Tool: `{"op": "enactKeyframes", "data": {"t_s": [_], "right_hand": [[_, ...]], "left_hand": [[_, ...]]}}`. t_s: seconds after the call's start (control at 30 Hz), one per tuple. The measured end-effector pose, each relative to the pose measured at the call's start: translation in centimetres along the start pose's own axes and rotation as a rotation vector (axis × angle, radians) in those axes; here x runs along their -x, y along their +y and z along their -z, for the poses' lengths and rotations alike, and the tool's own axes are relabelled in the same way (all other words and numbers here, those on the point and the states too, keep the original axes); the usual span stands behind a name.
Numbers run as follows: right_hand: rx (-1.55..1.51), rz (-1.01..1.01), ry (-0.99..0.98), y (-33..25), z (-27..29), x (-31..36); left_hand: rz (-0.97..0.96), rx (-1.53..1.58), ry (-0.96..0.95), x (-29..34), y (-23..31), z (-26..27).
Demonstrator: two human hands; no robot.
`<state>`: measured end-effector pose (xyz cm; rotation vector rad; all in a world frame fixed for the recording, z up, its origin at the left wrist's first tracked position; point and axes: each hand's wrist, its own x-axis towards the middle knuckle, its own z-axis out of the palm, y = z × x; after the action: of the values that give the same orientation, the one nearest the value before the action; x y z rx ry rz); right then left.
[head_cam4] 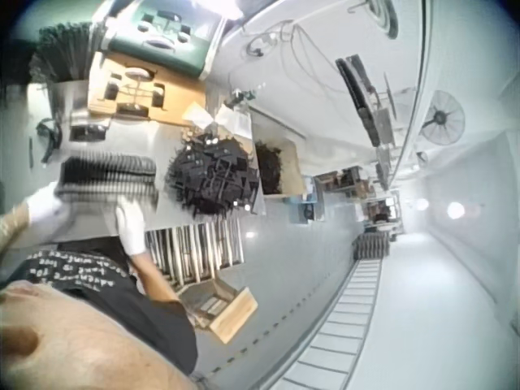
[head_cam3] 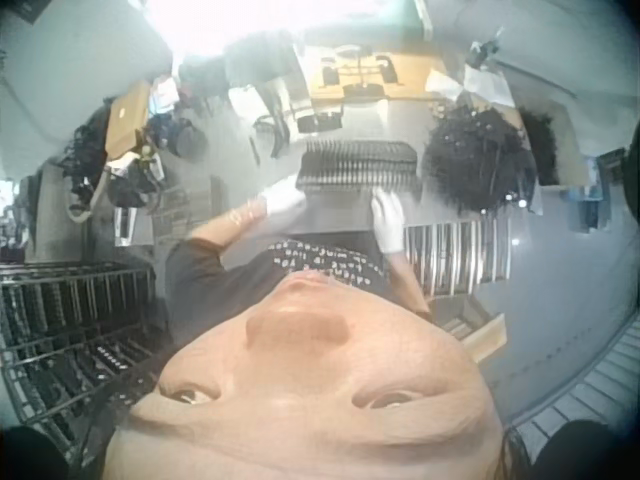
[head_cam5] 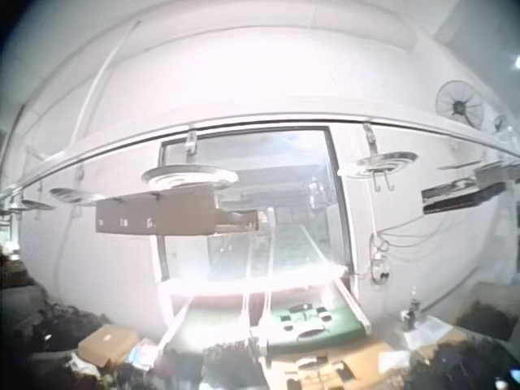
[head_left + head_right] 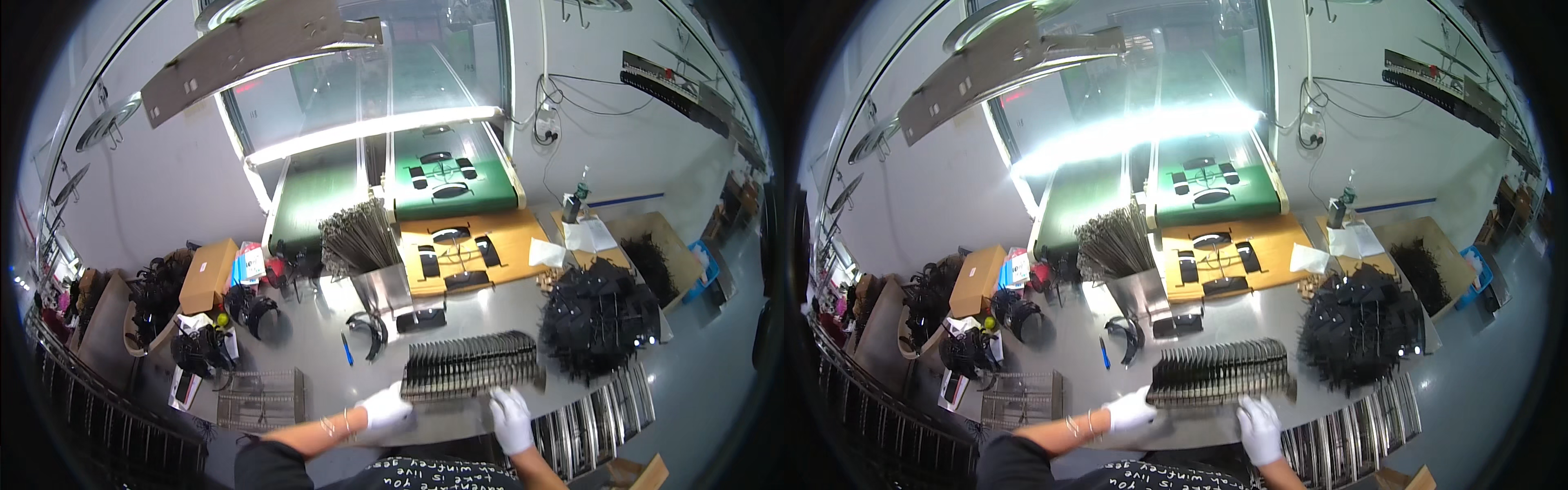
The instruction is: The person assembles sunglasses by attaching black plastic arms to frames using a metal jig. They repeatedly pick up frames and arms, align them in the jig, and secure them before placing the completed units on the table.
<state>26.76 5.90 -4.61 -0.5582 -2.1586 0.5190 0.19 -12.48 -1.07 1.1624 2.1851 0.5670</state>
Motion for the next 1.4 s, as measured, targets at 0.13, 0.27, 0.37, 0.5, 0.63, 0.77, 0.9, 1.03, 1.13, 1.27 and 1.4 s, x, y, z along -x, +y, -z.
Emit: {"op": "enactKeyframes", "data": {"t_s": [0.13, 0.27, 0.37, 0.5, 0.63, 0.77, 0.9, 1.03, 1.13, 1.27, 1.4], "right_hand": [[0.087, 0.022, 0.123, -0.1, -4.3, -1.5], [0.213, 0.100, 0.353, -1.6, -5.6, -4.4], [0.201, 0.045, 0.236, -1.8, -6.1, -6.2], [0.140, 0.181, -0.027, -7.6, -3.1, -12.9], [-0.100, 0.421, -0.042, -12.8, 3.1, -13.2], [0.163, 0.495, -0.405, -18.8, 3.4, -12.0], [0.058, 0.877, 0.008, -25.3, -2.7, -18.6], [0.044, 1.009, 0.493, -36.3, -5.7, -28.8], [-0.056, 0.889, 0.386, -43.0, -8.3, -35.4], [0.295, 0.813, 0.313, -56.2, -9.7, -40.5], [0.205, 0.603, 0.346, -65.8, -11.8, -44.9]], "left_hand": [[0.253, 0.334, -0.397, -2.1, 3.7, 2.5], [0.202, 0.403, -0.385, 0.3, 4.4, 1.3], [0.240, 0.712, -0.329, 2.8, 6.3, 0.4], [0.247, 0.955, -0.112, 6.0, 5.4, 1.2], [0.039, 1.646, -0.347, 11.6, 1.5, 5.2], [0.125, 2.145, -0.429, 16.9, 4.7, 11.5], [-0.331, 2.198, -0.419, 21.4, 1.1, 14.4], [-0.789, 1.677, -0.178, 26.9, -2.0, 18.4], [-0.616, 1.132, -0.237, 31.4, -7.2, 18.2], [-0.516, 0.622, 0.072, 33.1, -12.9, 17.4], [-0.547, 0.424, 0.274, 34.3, -18.6, 17.1]]}}
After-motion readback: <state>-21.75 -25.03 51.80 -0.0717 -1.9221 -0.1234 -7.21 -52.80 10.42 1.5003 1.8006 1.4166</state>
